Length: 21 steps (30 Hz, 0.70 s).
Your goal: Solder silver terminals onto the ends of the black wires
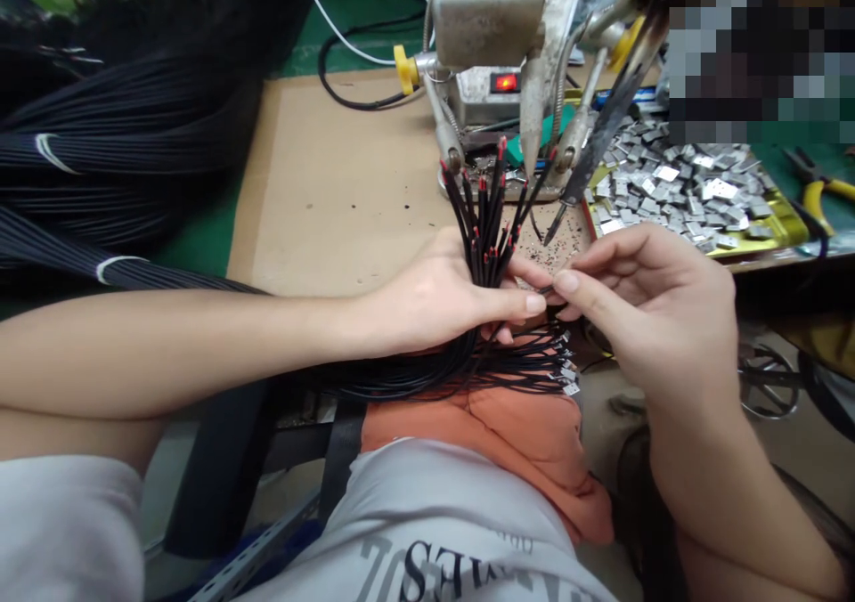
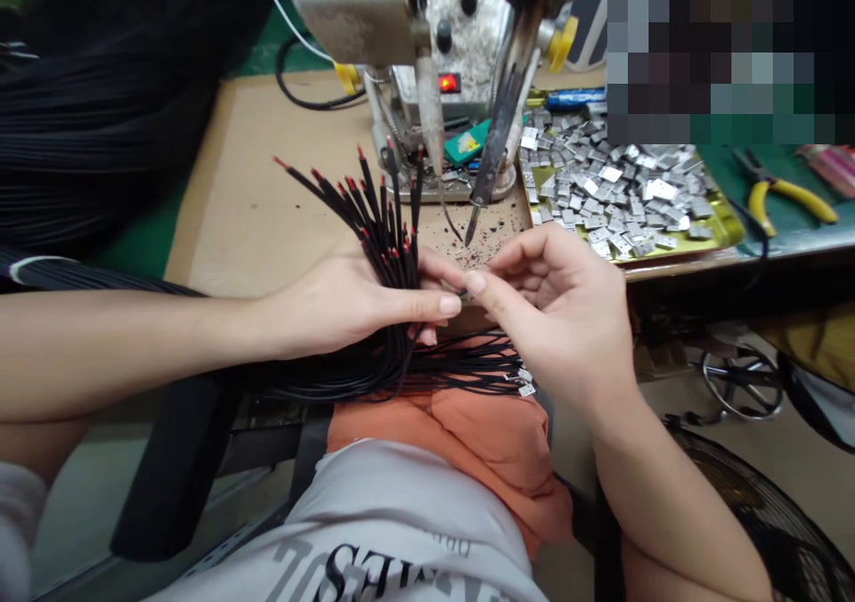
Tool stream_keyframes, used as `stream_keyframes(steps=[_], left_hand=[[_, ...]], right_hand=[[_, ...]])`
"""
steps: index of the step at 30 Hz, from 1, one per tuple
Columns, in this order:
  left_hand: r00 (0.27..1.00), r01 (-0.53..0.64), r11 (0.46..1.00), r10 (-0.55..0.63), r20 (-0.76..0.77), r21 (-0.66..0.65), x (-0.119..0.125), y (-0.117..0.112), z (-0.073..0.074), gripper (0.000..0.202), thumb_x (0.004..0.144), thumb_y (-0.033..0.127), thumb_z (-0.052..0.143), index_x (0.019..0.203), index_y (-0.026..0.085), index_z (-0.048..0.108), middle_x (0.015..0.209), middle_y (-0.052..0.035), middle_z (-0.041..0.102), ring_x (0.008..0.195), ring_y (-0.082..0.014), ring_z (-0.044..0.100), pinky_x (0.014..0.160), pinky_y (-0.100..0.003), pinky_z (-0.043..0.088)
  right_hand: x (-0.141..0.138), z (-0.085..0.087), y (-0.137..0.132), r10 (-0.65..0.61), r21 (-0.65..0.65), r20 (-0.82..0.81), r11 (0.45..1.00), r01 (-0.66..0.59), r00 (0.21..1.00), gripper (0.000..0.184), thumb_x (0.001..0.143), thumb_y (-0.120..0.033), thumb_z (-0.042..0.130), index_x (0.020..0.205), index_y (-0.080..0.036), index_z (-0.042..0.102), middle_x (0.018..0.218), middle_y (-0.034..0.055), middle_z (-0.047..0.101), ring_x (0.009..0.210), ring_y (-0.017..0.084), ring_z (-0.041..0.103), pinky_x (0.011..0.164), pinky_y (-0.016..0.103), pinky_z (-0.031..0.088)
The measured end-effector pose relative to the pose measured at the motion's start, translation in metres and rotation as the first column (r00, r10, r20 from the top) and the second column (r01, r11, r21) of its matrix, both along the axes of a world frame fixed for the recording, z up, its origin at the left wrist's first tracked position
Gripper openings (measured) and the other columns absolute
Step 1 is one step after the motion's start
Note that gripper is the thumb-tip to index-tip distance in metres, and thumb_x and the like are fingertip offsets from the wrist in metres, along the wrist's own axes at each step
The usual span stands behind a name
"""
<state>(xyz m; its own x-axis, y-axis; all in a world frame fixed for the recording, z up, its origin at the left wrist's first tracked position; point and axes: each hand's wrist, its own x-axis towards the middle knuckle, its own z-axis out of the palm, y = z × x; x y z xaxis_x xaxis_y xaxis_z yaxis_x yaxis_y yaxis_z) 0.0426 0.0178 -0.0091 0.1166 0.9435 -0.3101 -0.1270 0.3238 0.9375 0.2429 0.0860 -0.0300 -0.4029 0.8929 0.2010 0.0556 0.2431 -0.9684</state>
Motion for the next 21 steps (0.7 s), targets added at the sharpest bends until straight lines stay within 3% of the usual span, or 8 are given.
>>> stream_keyframes(steps=[3, 7, 10, 12, 14, 17, 21], left_hand=[[0.998, 0.070, 0.996, -0.070, -0.010, 0.059, -0.001, -0.002, -0.005, 0.003, 0.093, 0.016, 0.085, 0.092, 0.015, 0.082, 0.068, 0.0028, 0.071, 0.061, -0.0099, 0.067, 0.060, -0.019, 0.058], [0.993, 0.113, 0.992, -0.111, -0.036, 0.053, 0.000, -0.003, -0.009, 0.014, 0.093, 0.025, 0.089, 0.097, 0.015, 0.079, 0.075, 0.0011, 0.072, 0.067, -0.0109, 0.070, 0.064, -0.019, 0.060], [0.989, 0.150, 0.986, -0.149, -0.014, 0.075, 0.001, -0.004, -0.008, 0.017, 0.095, 0.024, 0.087, 0.105, 0.015, 0.078, 0.081, 0.0017, 0.073, 0.067, -0.0101, 0.070, 0.065, -0.020, 0.063], [0.980, 0.194, 0.972, -0.197, 0.007, 0.133, 0.002, -0.004, -0.006, 0.010, 0.095, 0.017, 0.085, 0.097, 0.016, 0.075, 0.079, 0.0026, 0.071, 0.067, -0.0092, 0.068, 0.065, -0.019, 0.062], [0.969, 0.242, 0.952, -0.247, 0.001, 0.189, 0.004, -0.005, -0.005, 0.016, 0.097, 0.009, 0.080, 0.087, 0.016, 0.070, 0.075, 0.0034, 0.069, 0.067, -0.0084, 0.066, 0.065, -0.017, 0.061], [0.954, 0.293, 0.929, -0.299, -0.009, 0.227, 0.005, -0.004, -0.005, 0.020, 0.100, 0.006, 0.075, 0.084, 0.015, 0.068, 0.075, 0.0034, 0.068, 0.068, -0.0075, 0.065, 0.065, -0.015, 0.060], [0.957, 0.254, 0.942, -0.278, 0.084, 0.220, 0.006, -0.004, -0.009, 0.023, 0.097, 0.020, 0.089, 0.086, 0.016, 0.069, 0.073, 0.0050, 0.067, 0.061, -0.0065, 0.063, 0.056, -0.013, 0.057]], right_hand=[[0.015, 0.014, 0.008, 0.088, 0.036, 0.138, 0.995, -0.094, 0.987, 0.021, 0.081, -0.035, 0.103, 0.082, -0.025, 0.085, 0.069, -0.0024, 0.079, 0.056, 0.012, 0.071, 0.049, 0.019, 0.058], [0.033, 0.029, 0.018, 0.251, 0.070, 0.312, 0.956, -0.285, 0.916, 0.012, 0.089, -0.040, 0.097, 0.091, -0.029, 0.091, 0.077, 0.0002, 0.085, 0.064, 0.016, 0.078, 0.053, 0.022, 0.062], [0.028, 0.029, 0.013, 0.157, 0.093, 0.199, 0.980, -0.178, 0.967, 0.007, 0.093, -0.037, 0.094, 0.096, -0.031, 0.092, 0.082, 0.0005, 0.087, 0.067, 0.017, 0.080, 0.057, 0.024, 0.067], [0.017, 0.024, 0.005, 0.127, 0.076, 0.047, 0.988, -0.131, 0.991, 0.009, 0.092, -0.033, 0.095, 0.100, -0.031, 0.091, 0.087, -0.0002, 0.087, 0.069, 0.016, 0.081, 0.062, 0.026, 0.070], [0.006, 0.019, -0.003, 0.132, 0.080, -0.048, 0.989, -0.128, 0.990, 0.011, 0.092, -0.033, 0.096, 0.102, -0.031, 0.091, 0.095, 0.0005, 0.087, 0.077, 0.017, 0.082, 0.068, 0.027, 0.072], [-0.005, 0.013, -0.010, 0.067, 0.103, -0.073, 0.993, -0.059, 0.995, 0.007, 0.095, -0.034, 0.093, 0.093, -0.030, 0.088, 0.093, 0.0002, 0.084, 0.076, 0.017, 0.079, 0.064, 0.027, 0.069], [-0.004, 0.007, -0.009, -0.032, 0.061, -0.039, 0.998, 0.035, 0.999, 0.016, 0.099, -0.030, 0.089, 0.085, -0.027, 0.080, 0.072, -0.0027, 0.073, 0.059, 0.012, 0.068, 0.055, 0.025, 0.060]])
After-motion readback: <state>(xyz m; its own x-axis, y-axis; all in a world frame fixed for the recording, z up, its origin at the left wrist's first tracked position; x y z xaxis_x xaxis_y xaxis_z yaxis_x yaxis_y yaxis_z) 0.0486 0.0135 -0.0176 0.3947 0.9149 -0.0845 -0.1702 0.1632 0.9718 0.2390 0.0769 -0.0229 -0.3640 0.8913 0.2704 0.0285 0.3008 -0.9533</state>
